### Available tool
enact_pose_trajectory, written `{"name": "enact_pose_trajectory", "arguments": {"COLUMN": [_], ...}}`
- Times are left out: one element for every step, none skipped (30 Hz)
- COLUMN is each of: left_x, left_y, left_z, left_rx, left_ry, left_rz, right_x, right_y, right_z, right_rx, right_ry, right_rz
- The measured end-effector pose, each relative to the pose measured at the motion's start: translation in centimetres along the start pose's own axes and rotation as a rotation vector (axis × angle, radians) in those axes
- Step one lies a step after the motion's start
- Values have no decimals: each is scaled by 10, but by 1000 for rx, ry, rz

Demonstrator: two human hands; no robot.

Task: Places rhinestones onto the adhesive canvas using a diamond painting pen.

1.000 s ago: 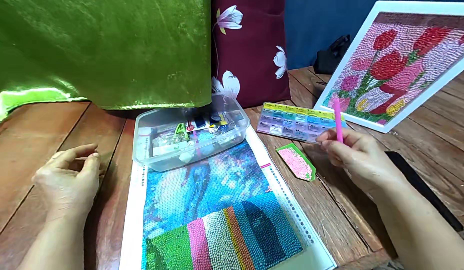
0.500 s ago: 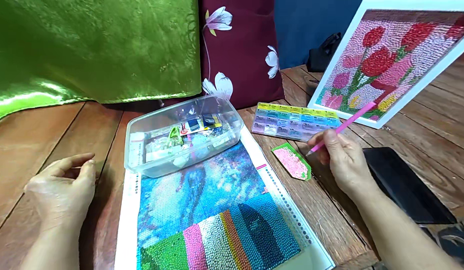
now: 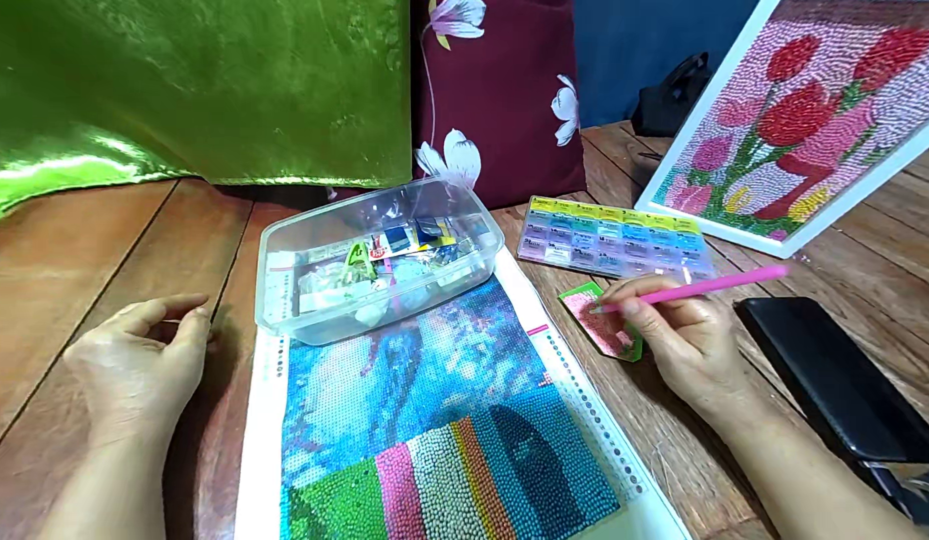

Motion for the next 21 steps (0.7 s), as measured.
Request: {"name": "enact_pose_trajectory", "arguments": {"left_x": [0,0,0,1,1,1,2,2,2,2,1,1,1,1,1,0,0,0,0,0,1], "left_y": [0,0,2,4,6,8,9,9,8,7,6,6,6,5,6,7,7,7,6,6,5], "left_z": [0,1,1,1,1,1,1,1,1,1,1,1,1,1,1,1,0,0,0,-1,-2], "left_rx": [-2,-6,-12,-18,-21,-25,-28,-27,-21,-12,-5,-2,-3,-5,-7,-11,-13,-14,-12,-9,-4], "left_ry": [3,2,4,4,6,7,7,7,6,6,9,11,12,11,9,7,5,4,1,-6,-15], "left_rz": [2,5,5,8,14,20,27,32,39,42,42,42,39,36,32,26,23,24,31,38,41], "right_x": [0,1,0,-1,-2,-2,-2,-1,0,2,3,4,5,5,5,6,6,6,6,7,7], "right_y": [-4,-7,-10,-14,-18,-23,-27,-29,-29,-27,-26,-25,-25,-26,-26,-25,-25,-24,-22,-21,-20], "right_z": [-3,-4,-5,-6,-8,-12,-17,-23,-29,-35,-38,-40,-42,-42,-43,-43,-43,-42,-42,-41,-40], "right_rx": [57,114,179,247,319,391,457,518,565,590,608,626,642,651,656,662,667,671,678,680,680], "right_ry": [-15,-25,-32,-39,-55,-78,-104,-130,-165,-200,-223,-236,-243,-243,-244,-247,-247,-247,-247,-246,-246], "right_rz": [13,18,26,46,83,138,196,241,264,271,277,285,296,309,318,323,325,328,336,340,341]}}
Point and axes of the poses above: each hand's wrist, its own x-axis away from the middle knuckle, its own z-axis out of the back of the hand, y = z × x, the point moved 10 cm from there along -x, towards the middle knuckle, and after that the axes turned 13 degrees about x, right-handed, at the moved point
